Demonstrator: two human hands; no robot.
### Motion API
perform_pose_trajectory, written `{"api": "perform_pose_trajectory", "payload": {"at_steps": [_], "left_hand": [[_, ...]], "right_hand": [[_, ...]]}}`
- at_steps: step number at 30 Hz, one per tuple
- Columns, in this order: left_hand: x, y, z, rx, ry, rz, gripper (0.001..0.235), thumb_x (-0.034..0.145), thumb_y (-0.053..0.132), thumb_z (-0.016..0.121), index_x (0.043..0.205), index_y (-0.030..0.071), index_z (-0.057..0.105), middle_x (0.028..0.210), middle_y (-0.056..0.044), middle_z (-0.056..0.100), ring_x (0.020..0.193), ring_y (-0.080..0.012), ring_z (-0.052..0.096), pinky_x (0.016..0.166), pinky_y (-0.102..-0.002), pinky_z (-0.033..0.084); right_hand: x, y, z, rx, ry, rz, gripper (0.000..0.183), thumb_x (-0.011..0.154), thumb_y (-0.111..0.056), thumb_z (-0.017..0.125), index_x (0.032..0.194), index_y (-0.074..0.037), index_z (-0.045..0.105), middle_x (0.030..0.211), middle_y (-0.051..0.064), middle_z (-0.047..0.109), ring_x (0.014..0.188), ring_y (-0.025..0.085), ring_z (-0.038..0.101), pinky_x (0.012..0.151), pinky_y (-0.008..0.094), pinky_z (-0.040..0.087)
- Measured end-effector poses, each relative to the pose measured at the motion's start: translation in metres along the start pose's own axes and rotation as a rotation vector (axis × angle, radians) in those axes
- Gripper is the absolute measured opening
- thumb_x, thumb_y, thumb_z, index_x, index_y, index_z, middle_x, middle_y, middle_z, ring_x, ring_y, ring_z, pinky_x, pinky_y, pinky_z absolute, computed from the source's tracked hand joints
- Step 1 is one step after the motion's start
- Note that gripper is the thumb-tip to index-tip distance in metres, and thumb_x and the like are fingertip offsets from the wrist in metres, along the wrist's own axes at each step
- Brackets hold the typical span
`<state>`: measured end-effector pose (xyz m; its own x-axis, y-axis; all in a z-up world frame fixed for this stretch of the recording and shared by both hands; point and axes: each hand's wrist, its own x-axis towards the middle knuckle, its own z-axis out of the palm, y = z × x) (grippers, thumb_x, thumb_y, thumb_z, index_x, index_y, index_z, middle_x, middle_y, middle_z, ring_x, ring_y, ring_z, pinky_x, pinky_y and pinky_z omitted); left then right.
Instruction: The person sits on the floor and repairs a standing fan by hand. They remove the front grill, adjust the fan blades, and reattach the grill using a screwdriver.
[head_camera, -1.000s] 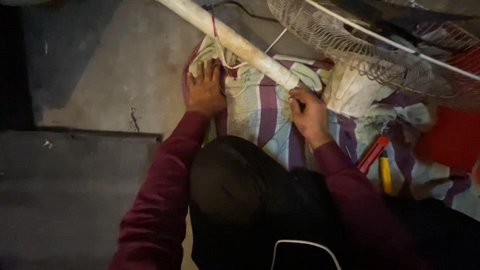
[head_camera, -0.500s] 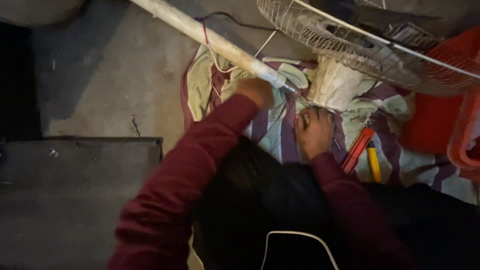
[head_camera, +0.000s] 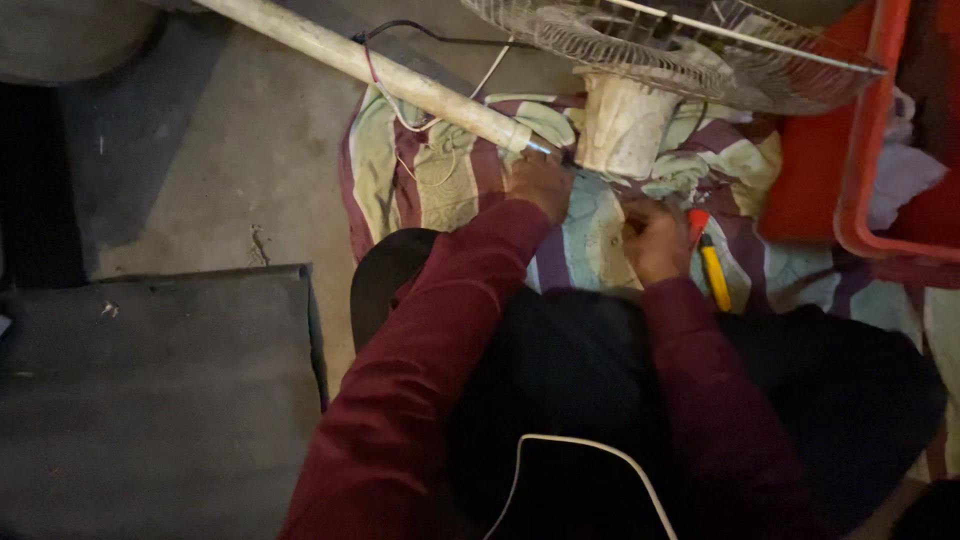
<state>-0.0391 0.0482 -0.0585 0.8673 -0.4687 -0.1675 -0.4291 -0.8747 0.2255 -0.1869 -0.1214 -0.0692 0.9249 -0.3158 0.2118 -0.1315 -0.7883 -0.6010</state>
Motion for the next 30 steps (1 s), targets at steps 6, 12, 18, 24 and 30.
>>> {"api": "perform_pose_trajectory", "payload": {"at_steps": [6, 12, 18, 24, 30], "left_hand": [[-0.010, 0.007, 0.005, 0.219, -0.001, 0.229, 0.031, 0.095, 0.027, 0.055, 0.117, 0.012, 0.072, 0.129, -0.017, 0.061, 0.123, -0.0381, 0.056, 0.092, -0.051, 0.051], [-0.026, 0.049, 0.013, 0.237, -0.272, 0.316, 0.030, 0.090, 0.020, 0.057, 0.112, 0.013, 0.076, 0.122, -0.013, 0.070, 0.115, -0.0350, 0.066, 0.087, -0.051, 0.056], [-0.031, 0.084, 0.039, 0.015, -0.200, 0.303, 0.025, 0.088, 0.017, 0.060, 0.102, 0.010, 0.079, 0.110, -0.018, 0.074, 0.101, -0.0373, 0.074, 0.084, -0.050, 0.059], [-0.031, 0.081, 0.048, -0.059, -0.156, 0.310, 0.023, 0.082, 0.015, 0.063, 0.097, 0.009, 0.078, 0.106, -0.021, 0.074, 0.098, -0.0403, 0.073, 0.085, -0.050, 0.059], [-0.033, 0.085, 0.035, -0.115, -0.149, 0.351, 0.045, 0.082, 0.016, 0.064, 0.127, 0.010, 0.064, 0.125, -0.020, 0.066, 0.106, -0.0393, 0.069, 0.089, -0.051, 0.056]], "right_hand": [[-0.001, 0.025, 0.013, 0.093, -0.015, 0.162, 0.028, 0.078, -0.009, 0.081, 0.106, -0.006, 0.077, 0.104, 0.017, 0.074, 0.094, 0.028, 0.073, 0.085, 0.038, 0.057], [0.030, 0.069, -0.025, 0.297, -0.271, 0.329, 0.027, 0.091, -0.012, 0.077, 0.118, -0.008, 0.075, 0.115, 0.009, 0.076, 0.101, 0.017, 0.071, 0.089, 0.030, 0.055], [0.029, 0.108, -0.094, 0.213, -0.449, 0.117, 0.032, 0.087, -0.007, 0.073, 0.120, -0.008, 0.075, 0.114, 0.011, 0.077, 0.101, 0.021, 0.072, 0.089, 0.034, 0.057], [0.010, 0.074, -0.087, -0.127, -0.425, 0.229, 0.030, 0.084, -0.023, 0.076, 0.114, -0.018, 0.079, 0.106, 0.013, 0.077, 0.097, 0.030, 0.075, 0.087, 0.042, 0.058], [0.016, 0.031, -0.093, -0.260, -0.357, 0.277, 0.055, 0.084, -0.038, 0.072, 0.137, -0.027, 0.064, 0.110, 0.019, 0.074, 0.100, 0.041, 0.069, 0.088, 0.052, 0.053]]}}
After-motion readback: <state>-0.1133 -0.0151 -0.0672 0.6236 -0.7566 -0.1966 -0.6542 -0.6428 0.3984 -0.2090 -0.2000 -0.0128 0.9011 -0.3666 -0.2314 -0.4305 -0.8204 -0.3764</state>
